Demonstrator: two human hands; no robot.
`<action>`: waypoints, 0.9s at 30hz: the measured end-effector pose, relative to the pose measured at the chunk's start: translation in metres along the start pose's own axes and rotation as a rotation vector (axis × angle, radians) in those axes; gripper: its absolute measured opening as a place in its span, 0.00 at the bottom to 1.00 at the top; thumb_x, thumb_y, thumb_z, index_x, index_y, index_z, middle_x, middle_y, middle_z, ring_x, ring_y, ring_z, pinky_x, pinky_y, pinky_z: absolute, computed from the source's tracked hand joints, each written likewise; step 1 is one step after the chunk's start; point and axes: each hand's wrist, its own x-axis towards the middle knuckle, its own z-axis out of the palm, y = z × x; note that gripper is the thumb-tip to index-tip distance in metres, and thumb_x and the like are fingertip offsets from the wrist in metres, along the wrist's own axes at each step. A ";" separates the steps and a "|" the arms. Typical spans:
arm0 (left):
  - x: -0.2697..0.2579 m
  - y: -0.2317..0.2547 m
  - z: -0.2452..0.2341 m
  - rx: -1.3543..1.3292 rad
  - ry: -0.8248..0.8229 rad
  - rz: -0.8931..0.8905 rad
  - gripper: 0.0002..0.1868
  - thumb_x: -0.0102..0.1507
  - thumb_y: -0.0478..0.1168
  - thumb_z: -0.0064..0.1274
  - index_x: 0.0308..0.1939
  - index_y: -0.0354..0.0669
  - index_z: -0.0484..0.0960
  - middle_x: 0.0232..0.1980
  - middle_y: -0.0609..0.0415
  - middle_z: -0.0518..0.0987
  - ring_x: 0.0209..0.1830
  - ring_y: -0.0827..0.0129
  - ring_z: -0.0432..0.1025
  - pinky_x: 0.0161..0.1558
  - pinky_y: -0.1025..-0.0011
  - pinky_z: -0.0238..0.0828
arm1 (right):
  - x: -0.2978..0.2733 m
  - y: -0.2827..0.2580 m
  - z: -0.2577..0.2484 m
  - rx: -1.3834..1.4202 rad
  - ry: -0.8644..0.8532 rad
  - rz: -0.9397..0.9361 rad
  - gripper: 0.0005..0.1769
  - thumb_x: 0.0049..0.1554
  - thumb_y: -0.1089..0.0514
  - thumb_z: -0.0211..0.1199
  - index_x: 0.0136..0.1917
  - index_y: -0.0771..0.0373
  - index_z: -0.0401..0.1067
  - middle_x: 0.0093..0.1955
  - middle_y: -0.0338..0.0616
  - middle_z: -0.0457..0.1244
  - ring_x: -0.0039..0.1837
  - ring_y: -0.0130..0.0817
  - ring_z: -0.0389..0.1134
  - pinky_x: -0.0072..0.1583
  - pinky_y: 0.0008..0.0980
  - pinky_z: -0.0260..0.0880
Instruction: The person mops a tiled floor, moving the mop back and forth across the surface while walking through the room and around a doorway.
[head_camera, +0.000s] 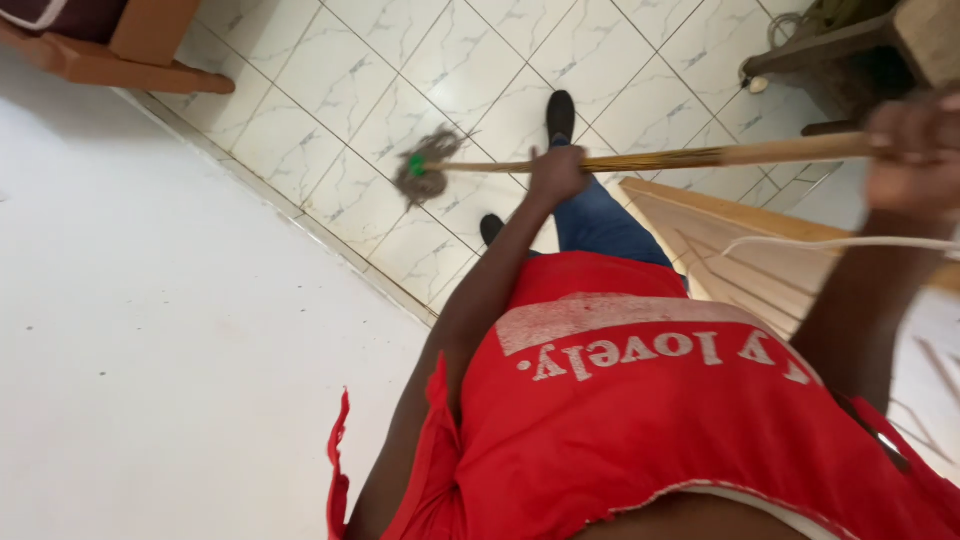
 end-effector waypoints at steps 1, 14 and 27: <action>0.000 -0.011 -0.004 0.066 0.038 -0.064 0.11 0.57 0.46 0.59 0.42 0.52 0.83 0.42 0.53 0.85 0.49 0.53 0.79 0.62 0.30 0.62 | 0.018 0.013 0.073 -0.123 -0.005 -0.042 0.26 0.77 0.46 0.53 0.41 0.64 0.64 0.24 0.36 0.46 0.26 0.26 0.46 0.36 0.36 0.54; 0.187 0.105 -0.087 0.156 0.301 -0.221 0.07 0.56 0.39 0.60 0.35 0.58 0.81 0.42 0.62 0.78 0.50 0.60 0.73 0.60 0.34 0.57 | 0.204 -0.047 0.137 -0.474 -0.381 -0.093 0.22 0.70 0.41 0.41 0.48 0.58 0.65 0.24 0.30 0.48 0.22 0.22 0.48 0.32 0.31 0.59; 0.436 0.188 -0.070 0.141 0.231 0.071 0.05 0.55 0.37 0.62 0.31 0.55 0.83 0.43 0.57 0.80 0.56 0.57 0.72 0.63 0.27 0.56 | 0.238 -0.085 0.149 -0.746 -0.103 -0.364 0.14 0.69 0.56 0.38 0.41 0.59 0.55 0.27 0.34 0.47 0.26 0.26 0.50 0.37 0.33 0.61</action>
